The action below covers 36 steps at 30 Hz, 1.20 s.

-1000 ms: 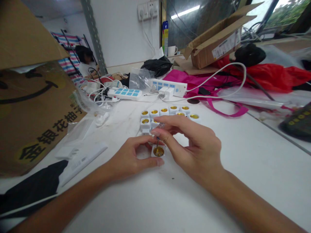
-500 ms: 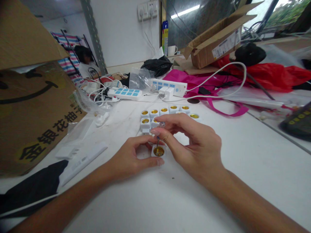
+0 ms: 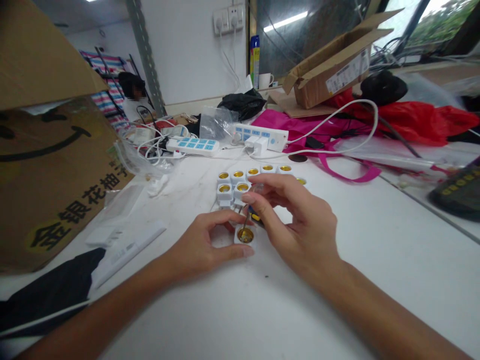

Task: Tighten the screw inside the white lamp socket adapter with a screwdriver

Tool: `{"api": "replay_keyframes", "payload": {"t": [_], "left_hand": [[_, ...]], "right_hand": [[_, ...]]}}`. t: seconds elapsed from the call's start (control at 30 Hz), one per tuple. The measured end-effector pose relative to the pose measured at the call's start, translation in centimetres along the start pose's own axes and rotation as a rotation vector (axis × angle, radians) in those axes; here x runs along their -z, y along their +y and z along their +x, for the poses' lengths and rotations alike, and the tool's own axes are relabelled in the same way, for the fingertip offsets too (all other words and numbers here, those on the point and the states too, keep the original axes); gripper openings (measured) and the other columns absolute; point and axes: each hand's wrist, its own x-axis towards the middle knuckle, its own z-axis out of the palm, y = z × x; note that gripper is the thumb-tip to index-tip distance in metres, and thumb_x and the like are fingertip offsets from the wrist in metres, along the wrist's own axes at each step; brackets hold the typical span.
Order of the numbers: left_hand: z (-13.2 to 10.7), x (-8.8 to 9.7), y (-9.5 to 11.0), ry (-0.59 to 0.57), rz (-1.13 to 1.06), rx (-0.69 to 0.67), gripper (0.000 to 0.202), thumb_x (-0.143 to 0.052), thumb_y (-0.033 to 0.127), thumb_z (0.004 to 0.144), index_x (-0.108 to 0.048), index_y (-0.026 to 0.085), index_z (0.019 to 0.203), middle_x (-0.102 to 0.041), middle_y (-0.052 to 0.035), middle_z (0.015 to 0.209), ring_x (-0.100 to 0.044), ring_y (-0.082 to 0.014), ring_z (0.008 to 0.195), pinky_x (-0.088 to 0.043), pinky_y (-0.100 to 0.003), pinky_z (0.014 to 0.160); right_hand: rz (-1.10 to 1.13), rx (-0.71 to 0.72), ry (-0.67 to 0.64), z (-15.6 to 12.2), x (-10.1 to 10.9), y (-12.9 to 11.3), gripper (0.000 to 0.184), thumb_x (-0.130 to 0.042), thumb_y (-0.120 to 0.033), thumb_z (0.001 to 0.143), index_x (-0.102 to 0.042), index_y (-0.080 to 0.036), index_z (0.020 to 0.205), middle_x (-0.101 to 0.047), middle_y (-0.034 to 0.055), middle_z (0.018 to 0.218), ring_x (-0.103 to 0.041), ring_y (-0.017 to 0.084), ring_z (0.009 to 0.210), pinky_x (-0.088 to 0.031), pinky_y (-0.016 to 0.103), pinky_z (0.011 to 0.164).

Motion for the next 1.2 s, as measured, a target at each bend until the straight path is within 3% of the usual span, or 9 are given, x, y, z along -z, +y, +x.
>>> {"api": "replay_keyframes", "payload": {"t": [0.13,0.27,0.47,0.6,0.67,0.73,0.8,0.9,1.2], "left_hand": [[-0.1,0.0,0.1,0.078,0.042,-0.051,0.040,-0.097,0.032,0.084,-0.084,0.023,0.121,-0.088,-0.0067,0.130,-0.078,-0.0270,0.122,-0.058,-0.043,0.108],[-0.2,0.1,0.2,0.156,0.093,-0.117,0.038,-0.095,0.032,0.088,-0.083,0.025,0.123,-0.087,-0.0060,0.129,-0.078,-0.0255,0.121,-0.060,-0.043,0.110],[-0.1,0.4,-0.3,0.382,0.213,-0.318,0.034,-0.088,0.031,0.097,-0.076,0.025,0.128,-0.082,-0.0086,0.135,-0.074,-0.0250,0.131,-0.056,-0.047,0.121],[0.1,0.7,-0.6,0.503,0.253,-0.346,0.036,-0.084,0.034,0.100,-0.073,0.026,0.134,-0.079,-0.0087,0.136,-0.072,-0.0245,0.131,-0.056,-0.045,0.118],[0.2,0.8,-0.6,0.548,0.256,-0.322,0.036,-0.082,0.034,0.102,-0.072,0.025,0.135,-0.078,-0.0088,0.136,-0.071,-0.0242,0.131,-0.056,-0.043,0.116],[0.2,0.9,-0.7,0.579,0.249,-0.298,0.034,-0.080,0.034,0.103,-0.071,0.025,0.134,-0.077,-0.0085,0.134,-0.070,-0.0236,0.128,-0.055,-0.042,0.114],[0.3,0.9,-0.8,0.590,0.239,-0.275,0.033,-0.079,0.035,0.103,-0.071,0.025,0.134,-0.077,-0.0080,0.134,-0.069,-0.0233,0.127,-0.055,-0.041,0.114],[0.4,0.8,-1.0,0.592,0.234,-0.271,0.033,-0.077,0.035,0.104,-0.069,0.025,0.135,-0.076,-0.0082,0.135,-0.068,-0.0239,0.129,-0.054,-0.042,0.115],[0.7,0.3,-0.8,0.561,0.287,-0.402,0.032,-0.076,0.030,0.106,-0.067,0.023,0.135,-0.076,-0.0094,0.132,-0.071,-0.0242,0.128,-0.057,-0.043,0.115]], "right_hand": [[0.072,-0.035,0.051,0.4,-0.2,-0.1,0.024,-0.084,-0.030,0.105,-0.078,-0.030,0.128,-0.081,0.0018,0.108,-0.080,0.017,0.083,-0.067,0.029,0.068],[0.202,-0.096,0.123,1.4,-0.3,-0.1,0.018,-0.082,-0.035,0.107,-0.074,-0.029,0.121,-0.082,0.0036,0.099,-0.081,0.022,0.083,-0.067,0.031,0.059],[0.438,-0.271,0.240,3.1,0.7,2.5,0.022,-0.084,-0.044,0.103,-0.073,-0.029,0.114,-0.070,-0.0002,0.090,-0.073,0.020,0.072,-0.064,0.032,0.055],[0.374,-0.307,0.136,3.9,1.5,3.6,0.027,-0.076,-0.053,0.107,-0.071,-0.028,0.111,-0.051,-0.0061,0.078,-0.048,0.013,0.054,-0.050,0.027,0.046],[0.193,-0.272,0.043,3.8,1.7,3.3,0.034,-0.071,-0.059,0.109,-0.072,-0.025,0.108,-0.046,-0.0071,0.070,-0.040,0.012,0.050,-0.037,0.025,0.041],[-0.049,-0.179,-0.078,3.5,1.7,2.8,0.039,-0.068,-0.060,0.111,-0.073,-0.023,0.102,-0.050,-0.0059,0.064,-0.043,0.013,0.051,-0.032,0.026,0.043],[-0.250,-0.057,-0.221,2.9,1.6,2.4,0.039,-0.064,-0.057,0.114,-0.074,-0.022,0.099,-0.055,-0.0048,0.062,-0.047,0.013,0.051,-0.034,0.027,0.047],[-0.335,0.080,-0.357,2.1,1.5,2.3,0.039,-0.060,-0.050,0.116,-0.072,-0.022,0.091,-0.059,-0.0043,0.060,-0.049,0.012,0.048,-0.038,0.027,0.050],[-0.385,0.182,-0.361,1.8,2.1,3.3,0.038,-0.061,-0.041,0.116,-0.071,-0.022,0.085,-0.054,-0.0063,0.057,-0.047,0.011,0.045,-0.037,0.027,0.049]]}}
